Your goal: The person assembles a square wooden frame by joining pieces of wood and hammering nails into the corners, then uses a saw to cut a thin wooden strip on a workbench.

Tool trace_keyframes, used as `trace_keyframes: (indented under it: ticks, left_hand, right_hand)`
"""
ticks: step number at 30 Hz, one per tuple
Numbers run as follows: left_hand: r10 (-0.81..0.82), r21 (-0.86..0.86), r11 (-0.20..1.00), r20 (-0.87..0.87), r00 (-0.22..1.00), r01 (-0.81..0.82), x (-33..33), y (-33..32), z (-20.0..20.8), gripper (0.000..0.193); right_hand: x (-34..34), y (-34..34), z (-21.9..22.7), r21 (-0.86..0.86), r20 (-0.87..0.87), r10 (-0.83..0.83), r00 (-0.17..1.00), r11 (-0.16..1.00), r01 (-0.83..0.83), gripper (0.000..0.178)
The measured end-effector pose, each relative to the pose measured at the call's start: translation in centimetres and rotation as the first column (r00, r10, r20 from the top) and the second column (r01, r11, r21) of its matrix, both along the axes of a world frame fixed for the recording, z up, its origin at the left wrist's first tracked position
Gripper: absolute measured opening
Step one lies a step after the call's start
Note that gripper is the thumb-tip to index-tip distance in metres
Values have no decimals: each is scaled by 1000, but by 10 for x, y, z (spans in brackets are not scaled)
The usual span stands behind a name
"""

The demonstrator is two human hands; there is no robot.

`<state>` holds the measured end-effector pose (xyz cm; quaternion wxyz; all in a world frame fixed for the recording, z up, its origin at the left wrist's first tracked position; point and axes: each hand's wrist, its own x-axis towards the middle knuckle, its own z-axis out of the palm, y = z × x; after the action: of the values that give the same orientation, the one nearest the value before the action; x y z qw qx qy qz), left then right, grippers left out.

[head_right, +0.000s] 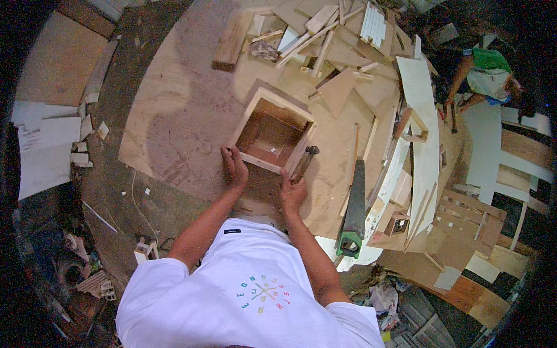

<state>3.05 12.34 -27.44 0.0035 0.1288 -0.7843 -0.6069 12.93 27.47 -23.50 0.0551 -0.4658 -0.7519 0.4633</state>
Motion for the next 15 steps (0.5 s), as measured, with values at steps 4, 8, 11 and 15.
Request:
trace_keyframes:
  ticks: [4, 8, 11, 15]
  left_hand:
    - [113, 61, 992, 36, 993, -115, -47, 24, 4, 46]
    - [19, 164, 986, -22, 1000, -16, -69, 25, 5, 44]
    - [-15, 163, 986, -158, 987, 41, -70, 17, -13, 42]
    - [58, 215, 976, -177, 983, -18, -65, 11, -29, 43]
  right_hand:
    - [-12, -12, 19, -211, -18, -20, 1000, 977, 16, 35]
    - [5, -6, 25, -176, -54, -86, 995, 981, 75, 37]
    - [14, 13, 35, -309, -153, -22, 988, 951, -27, 40]
    - [-59, 16, 85, 201, -56, 609, 791, 783, -589, 33]
